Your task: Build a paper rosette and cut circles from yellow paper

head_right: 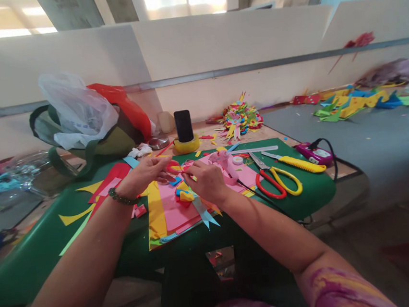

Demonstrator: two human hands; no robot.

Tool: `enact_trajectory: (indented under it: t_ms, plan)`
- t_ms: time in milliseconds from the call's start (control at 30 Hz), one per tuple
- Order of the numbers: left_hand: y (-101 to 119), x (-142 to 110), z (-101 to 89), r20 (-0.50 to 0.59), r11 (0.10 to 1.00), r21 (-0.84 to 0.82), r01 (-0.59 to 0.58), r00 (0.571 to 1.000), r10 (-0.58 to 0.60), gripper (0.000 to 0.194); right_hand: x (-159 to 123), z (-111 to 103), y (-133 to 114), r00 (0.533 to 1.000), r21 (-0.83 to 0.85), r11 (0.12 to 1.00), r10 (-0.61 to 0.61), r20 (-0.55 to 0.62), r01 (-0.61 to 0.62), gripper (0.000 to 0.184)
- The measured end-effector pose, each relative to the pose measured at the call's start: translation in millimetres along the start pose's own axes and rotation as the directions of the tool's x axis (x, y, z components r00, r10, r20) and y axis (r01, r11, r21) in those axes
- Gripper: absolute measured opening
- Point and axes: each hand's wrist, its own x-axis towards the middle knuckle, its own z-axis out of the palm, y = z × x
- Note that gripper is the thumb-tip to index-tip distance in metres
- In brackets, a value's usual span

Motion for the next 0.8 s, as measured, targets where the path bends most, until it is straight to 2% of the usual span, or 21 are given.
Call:
enact_trajectory:
  t_ms: [100, 233, 367, 500, 633, 800]
  plan:
    - [-0.6, -0.4, 0.9, -0.029, 1.0, -0.027, -0.014, 0.999, 0.013, 0.065, 0.1, -0.4, -0.5, 1.0, -0.012, 1.0, 0.012, -0.014, -0.012, 0.021]
    - [-3.1, -0.1, 4.9, -0.001, 0.999, -0.023, -0.039, 0.999, 0.039, 0.07, 0.1, 0.2, -1.1, 1.0, -0.058, 0.998, 0.009, -0.011, -0.01, 0.021]
    - [-4.9, 0.6, 8.5, 0.027, 0.995, -0.081, -0.056, 0.998, 0.059, 0.066, 0.0, 1.1, -0.6, 1.0, -0.061, 0.998, 0.001, 0.015, 0.0, 0.021]
    - [-3.7, -1.3, 7.0, 0.021, 0.996, -0.019, -0.09, 0.996, 0.09, 0.065, -0.4, 0.2, 0.0, 0.999, -0.082, 0.996, -0.027, 0.025, 0.029, 0.024]
    - [-2.8, -2.1, 4.8, 0.024, 0.998, -0.002, -0.066, 0.998, 0.066, 0.059, -0.9, 0.0, 0.4, 0.999, -0.108, 0.994, -0.029, 0.041, 0.033, 0.026]
    - [-1.9, -1.4, 6.4, -0.006, 0.997, -0.069, -0.037, 0.999, 0.037, 0.074, -1.1, 0.3, -1.4, 0.999, -0.112, 0.994, -0.014, 0.039, 0.018, 0.025]
